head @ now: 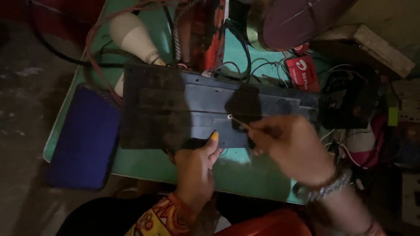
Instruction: The person removes screws from a black plastic panel lying on a cluttered workbench, holding the panel steady with one hand while turning screws with screwdrivers. They switch between screwdrivers, work across several screw positions, and lift and reposition the panel partway through.
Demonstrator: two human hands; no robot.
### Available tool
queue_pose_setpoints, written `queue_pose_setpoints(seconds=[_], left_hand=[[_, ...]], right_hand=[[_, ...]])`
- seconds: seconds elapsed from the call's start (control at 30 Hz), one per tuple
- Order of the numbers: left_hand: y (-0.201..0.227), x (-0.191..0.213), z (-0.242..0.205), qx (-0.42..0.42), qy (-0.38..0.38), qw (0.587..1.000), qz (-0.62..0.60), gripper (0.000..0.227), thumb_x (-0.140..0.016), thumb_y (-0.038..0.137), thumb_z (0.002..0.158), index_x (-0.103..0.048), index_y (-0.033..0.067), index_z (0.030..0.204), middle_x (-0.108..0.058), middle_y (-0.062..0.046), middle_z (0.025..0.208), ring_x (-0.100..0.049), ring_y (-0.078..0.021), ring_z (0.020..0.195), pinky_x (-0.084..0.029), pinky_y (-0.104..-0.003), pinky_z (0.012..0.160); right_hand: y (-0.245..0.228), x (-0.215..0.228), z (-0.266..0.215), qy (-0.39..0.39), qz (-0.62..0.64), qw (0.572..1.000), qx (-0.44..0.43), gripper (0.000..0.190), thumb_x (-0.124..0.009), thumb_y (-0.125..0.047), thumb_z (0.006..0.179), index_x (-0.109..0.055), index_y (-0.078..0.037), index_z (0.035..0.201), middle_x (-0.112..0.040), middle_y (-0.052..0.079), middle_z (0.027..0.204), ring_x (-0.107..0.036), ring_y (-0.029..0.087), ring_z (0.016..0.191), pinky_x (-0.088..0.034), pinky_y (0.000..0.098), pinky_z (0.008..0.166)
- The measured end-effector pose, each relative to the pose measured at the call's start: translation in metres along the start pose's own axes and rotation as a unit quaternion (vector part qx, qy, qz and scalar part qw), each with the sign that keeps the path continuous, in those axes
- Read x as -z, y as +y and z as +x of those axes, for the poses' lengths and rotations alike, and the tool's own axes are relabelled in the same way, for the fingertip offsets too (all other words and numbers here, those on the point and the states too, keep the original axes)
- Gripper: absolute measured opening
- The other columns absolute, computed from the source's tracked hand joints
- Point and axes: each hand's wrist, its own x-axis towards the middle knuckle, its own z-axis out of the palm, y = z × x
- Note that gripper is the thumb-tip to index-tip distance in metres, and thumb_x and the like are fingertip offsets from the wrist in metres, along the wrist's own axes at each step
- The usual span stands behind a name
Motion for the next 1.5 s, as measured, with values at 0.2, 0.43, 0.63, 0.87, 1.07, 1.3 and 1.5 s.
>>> queue_pose_setpoints(seconds=[0.2,0.43,0.63,0.87,1.07,1.3,1.5], left_hand=[[-0.022,0.015,0.027,-0.034,-0.037,0.998,-0.045,0.027,-0.073,0.007,0.086,-0.069,-0.0174,0.096,-0.072,-0.018,0.106,-0.071,-0.0256,0.102,-0.058,-0.033,0.1],[-0.023,0.013,0.029,-0.04,0.009,0.999,-0.004,0.017,-0.078,0.003,0.085,-0.073,-0.0108,0.091,-0.07,-0.014,0.091,-0.063,-0.0219,0.077,-0.054,-0.033,0.073],[-0.008,0.003,0.01,-0.028,0.013,0.998,-0.051,0.009,-0.076,0.004,0.083,-0.07,-0.0012,0.081,-0.066,-0.005,0.078,-0.058,-0.0185,0.063,-0.05,-0.035,0.057],[-0.027,0.015,0.028,-0.107,-0.007,0.994,-0.023,0.031,-0.081,0.004,0.083,-0.061,0.001,0.06,-0.056,-0.001,0.066,-0.046,-0.0148,0.054,-0.041,-0.033,0.051],[-0.033,0.019,0.034,-0.129,0.006,0.991,0.019,0.05,-0.083,0.007,0.084,-0.047,0.004,0.05,-0.046,0.0,0.059,-0.034,-0.0142,0.049,-0.031,-0.034,0.046],[-0.015,0.005,0.015,-0.096,0.025,0.995,-0.005,0.037,-0.079,0.004,0.083,-0.054,0.0052,0.055,-0.055,-0.001,0.063,-0.046,-0.0154,0.05,-0.041,-0.034,0.048],[-0.015,0.004,0.011,-0.11,-0.027,0.992,-0.056,0.026,-0.076,0.0,0.083,-0.059,0.0021,0.064,-0.059,-0.003,0.074,-0.055,-0.0148,0.06,-0.054,-0.034,0.058]], right_hand=[[-0.058,0.016,0.021,-0.051,-0.181,0.982,-0.035,0.023,-0.076,-0.019,0.082,-0.082,-0.003,0.098,-0.078,0.011,0.066,-0.074,0.016,0.056,-0.057,0.032,0.059],[-0.082,0.019,0.044,-0.089,-0.126,0.976,-0.152,0.02,-0.075,-0.013,0.077,-0.079,0.004,0.086,-0.079,0.015,0.07,-0.076,0.02,0.06,-0.058,0.0338,0.059],[-0.102,0.015,0.055,-0.123,-0.155,0.952,-0.235,0.017,-0.069,-0.006,0.082,-0.078,0.007,0.088,-0.076,0.019,0.076,-0.078,0.02,0.069,-0.053,0.042,0.057],[-0.079,0.01,0.059,-0.083,-0.24,0.959,-0.124,0.019,-0.07,-0.014,0.074,-0.08,0.002,0.074,-0.075,0.016,0.063,-0.074,0.022,0.058,-0.058,0.0344,0.065],[-0.052,0.029,0.07,-0.059,-0.018,0.959,-0.277,0.012,-0.078,-0.007,0.076,-0.081,0.003,0.082,-0.076,0.016,0.067,-0.051,0.015,0.046,-0.038,0.0328,0.043],[-0.062,0.012,0.052,-0.019,-0.148,0.977,-0.15,0.013,-0.078,-0.011,0.074,-0.081,0.001,0.075,-0.075,0.013,0.06,-0.07,0.016,0.051,-0.055,0.0307,0.056],[-0.066,0.005,0.049,-0.003,-0.169,0.979,-0.118,0.012,-0.075,-0.012,0.073,-0.08,-0.002,0.07,-0.071,0.013,0.057,-0.071,0.022,0.053,-0.057,0.0358,0.058]])
